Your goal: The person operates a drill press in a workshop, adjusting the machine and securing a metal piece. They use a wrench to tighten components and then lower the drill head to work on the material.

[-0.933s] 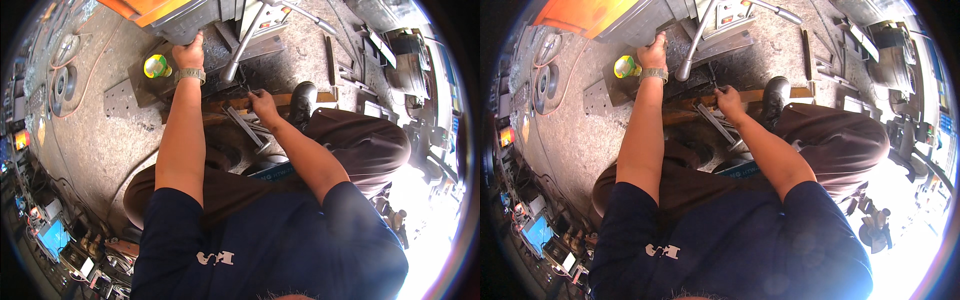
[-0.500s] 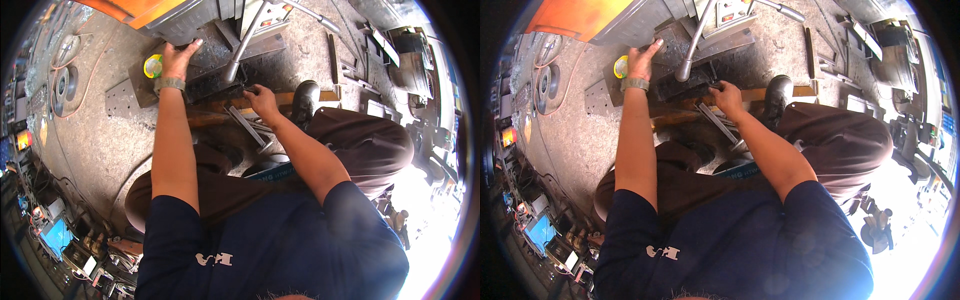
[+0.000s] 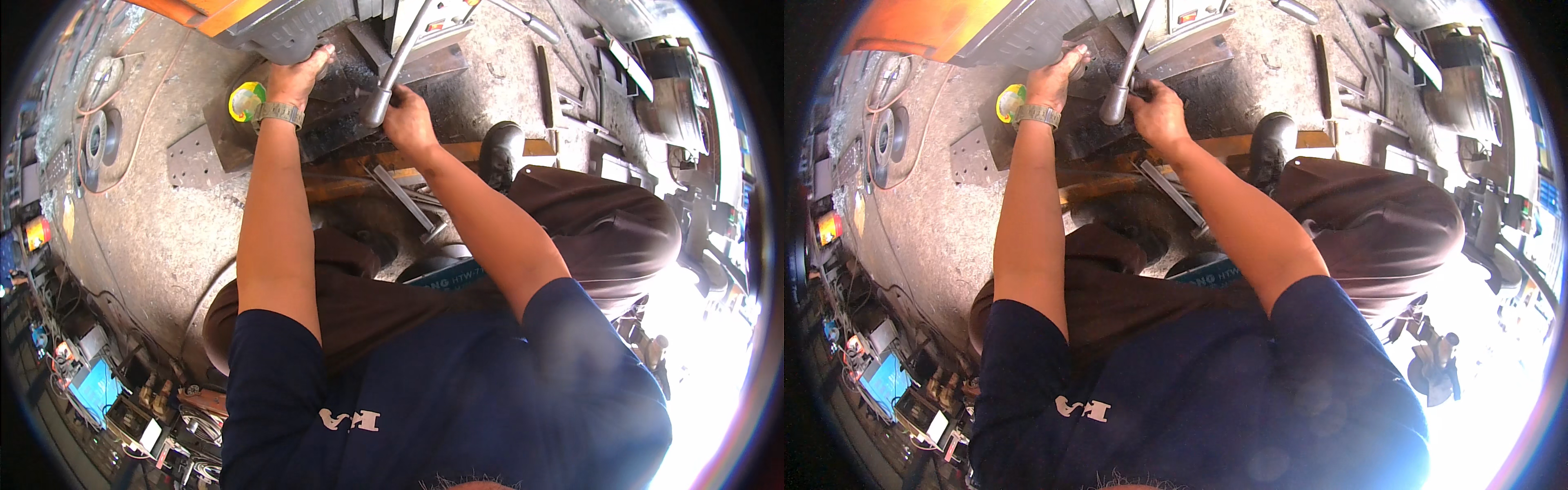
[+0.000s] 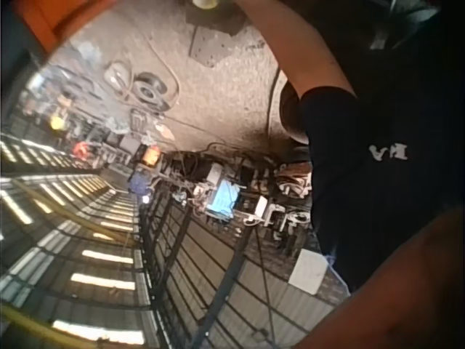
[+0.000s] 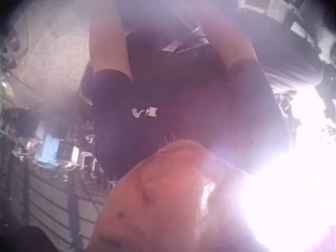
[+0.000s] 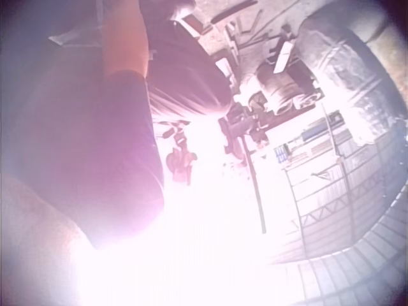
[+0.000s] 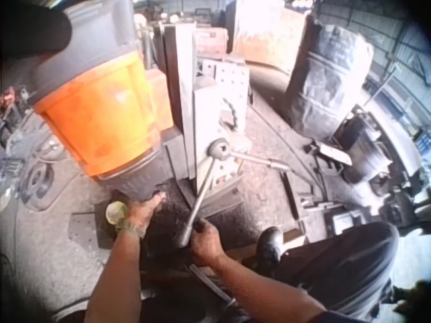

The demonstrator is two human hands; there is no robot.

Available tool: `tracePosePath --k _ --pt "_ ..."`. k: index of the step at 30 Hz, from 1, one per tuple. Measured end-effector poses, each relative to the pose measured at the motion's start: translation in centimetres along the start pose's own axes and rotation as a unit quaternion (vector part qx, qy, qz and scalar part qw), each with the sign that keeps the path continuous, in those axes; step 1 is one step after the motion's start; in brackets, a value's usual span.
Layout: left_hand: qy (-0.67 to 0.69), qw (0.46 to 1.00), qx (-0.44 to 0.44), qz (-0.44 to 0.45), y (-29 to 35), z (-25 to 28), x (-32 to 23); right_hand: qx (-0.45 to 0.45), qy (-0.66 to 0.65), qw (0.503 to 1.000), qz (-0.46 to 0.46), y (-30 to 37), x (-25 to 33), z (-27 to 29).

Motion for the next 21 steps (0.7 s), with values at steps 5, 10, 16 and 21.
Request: tracePosePath --k 5,10,16,21 --pt "0.003 0.998 -0.045 -0.036 0.1 0.0 0.2 0.000 -0.162 0.986 -0.040 -0.7 2.8 -3.2" --pt "0.010 0.997 -0.064 -0.052 0.1 0.2 0.7 0.025 -0.202 0.974 -0.095 -0.3 4.1 -3.9" --pt "0.021 0.995 -0.071 -0.071 0.6 -0.5 0.0 -0.080 0.028 0.994 0.076 -2.5 2.9 -3.7" --pt "0.008 0.993 -0.092 -0.073 1.0 -0.3 -0.3 -0.049 0.053 0.997 0.031 -2.0 3.2 -4.4"
Point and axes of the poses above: each hand's wrist, its own y-axis away from the middle knuckle, its own z-axis out of the back of the hand, x = y × z, the point moved 7 cm from there along -y, towards the middle knuckle, and after that the axes turned 3 degrees about -z, right-handed, at the moved point
